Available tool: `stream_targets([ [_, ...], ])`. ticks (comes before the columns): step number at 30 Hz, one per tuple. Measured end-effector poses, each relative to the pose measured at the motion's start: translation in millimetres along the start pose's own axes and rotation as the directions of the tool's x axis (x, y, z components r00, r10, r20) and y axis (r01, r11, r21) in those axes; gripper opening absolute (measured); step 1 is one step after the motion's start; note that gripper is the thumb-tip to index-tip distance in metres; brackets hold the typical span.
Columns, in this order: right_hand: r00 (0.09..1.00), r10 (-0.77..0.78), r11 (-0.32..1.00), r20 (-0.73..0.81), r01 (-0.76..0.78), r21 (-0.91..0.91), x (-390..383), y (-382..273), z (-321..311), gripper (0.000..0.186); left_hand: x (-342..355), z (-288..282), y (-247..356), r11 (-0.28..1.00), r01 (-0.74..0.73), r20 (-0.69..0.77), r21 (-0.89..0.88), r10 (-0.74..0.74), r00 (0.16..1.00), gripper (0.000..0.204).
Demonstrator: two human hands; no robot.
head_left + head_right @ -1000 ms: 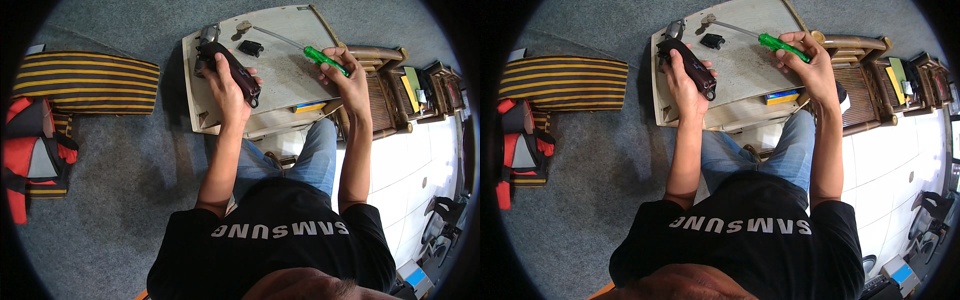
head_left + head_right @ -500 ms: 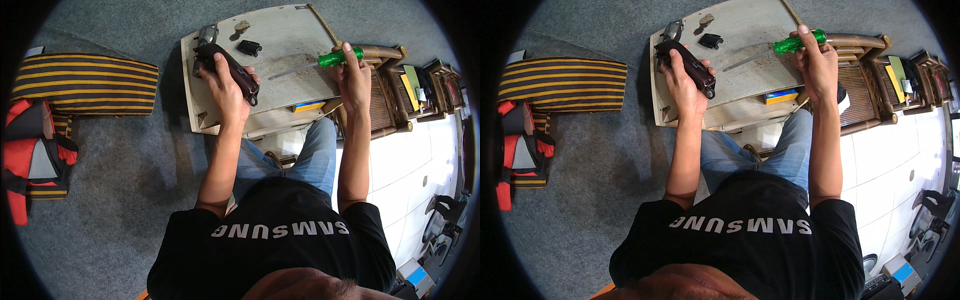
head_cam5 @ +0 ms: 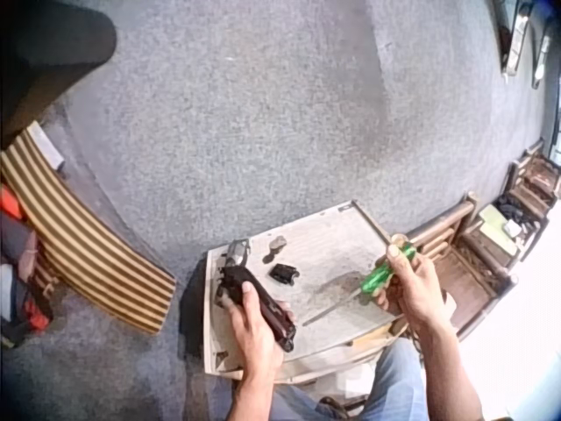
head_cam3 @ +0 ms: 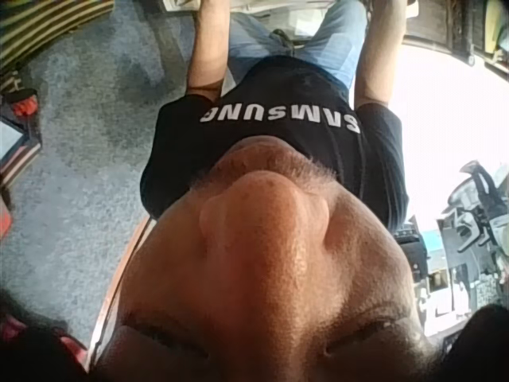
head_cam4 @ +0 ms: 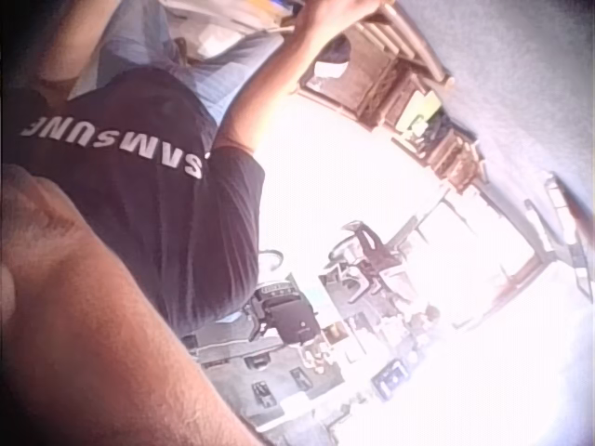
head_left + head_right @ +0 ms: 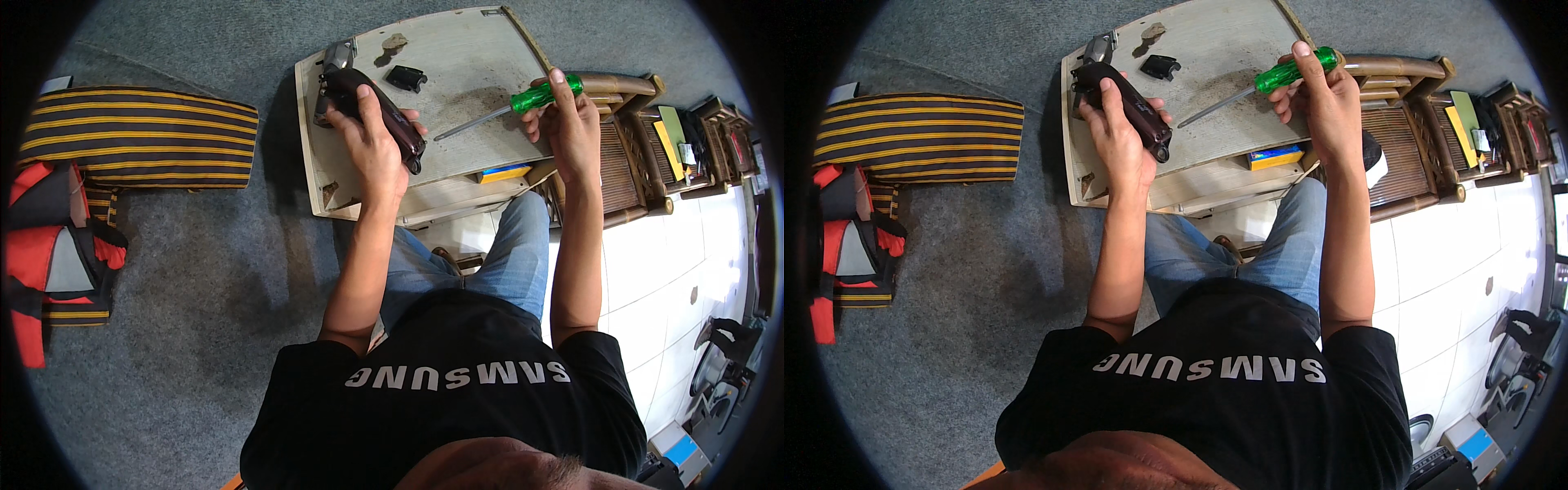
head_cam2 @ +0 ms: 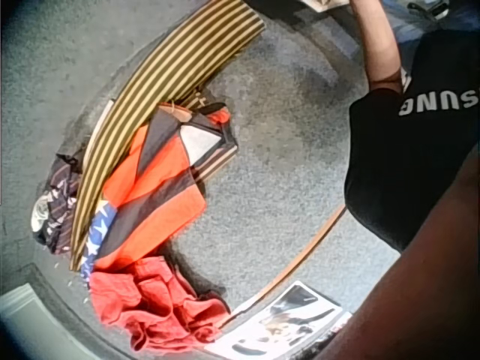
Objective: The person disassembles a hair clipper using a screwdriver to remove the housing and internal screws, then reassembles the parts.
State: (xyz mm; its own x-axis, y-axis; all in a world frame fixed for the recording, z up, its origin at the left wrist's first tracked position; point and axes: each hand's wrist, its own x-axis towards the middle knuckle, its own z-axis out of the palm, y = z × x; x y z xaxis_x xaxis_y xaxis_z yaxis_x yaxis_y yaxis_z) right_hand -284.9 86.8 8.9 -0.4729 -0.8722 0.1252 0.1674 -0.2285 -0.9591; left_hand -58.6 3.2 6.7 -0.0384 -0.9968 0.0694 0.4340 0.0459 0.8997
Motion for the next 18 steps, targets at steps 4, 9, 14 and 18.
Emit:
stream_targets([
  [4,1.0,-0.019,0.999,0.013,0.019,-0.039,-1.4,1.1,0.5,0.047,-0.3,0.2,-1.1,1.0,-0.023,0.013,0.009,0.023,1.0,0.047],
  [9,0.999,-0.028,0.997,0.027,0.03,-0.073,-2.6,-0.5,2.9,0.05,-0.8,0.9,0.0,0.999,-0.025,0.029,0.033,0.024,0.999,0.048],
  [14,0.999,-0.047,0.994,0.025,0.049,-0.101,-3.0,0.5,2.8,0.051,-1.4,1.0,0.2,0.999,-0.018,0.041,0.038,0.017,0.999,0.048],
  [18,0.998,-0.06,0.994,0.037,0.063,-0.093,-2.1,3.2,1.7,0.051,-1.8,1.3,0.7,0.999,-0.008,0.036,0.041,0.007,0.999,0.049],
])
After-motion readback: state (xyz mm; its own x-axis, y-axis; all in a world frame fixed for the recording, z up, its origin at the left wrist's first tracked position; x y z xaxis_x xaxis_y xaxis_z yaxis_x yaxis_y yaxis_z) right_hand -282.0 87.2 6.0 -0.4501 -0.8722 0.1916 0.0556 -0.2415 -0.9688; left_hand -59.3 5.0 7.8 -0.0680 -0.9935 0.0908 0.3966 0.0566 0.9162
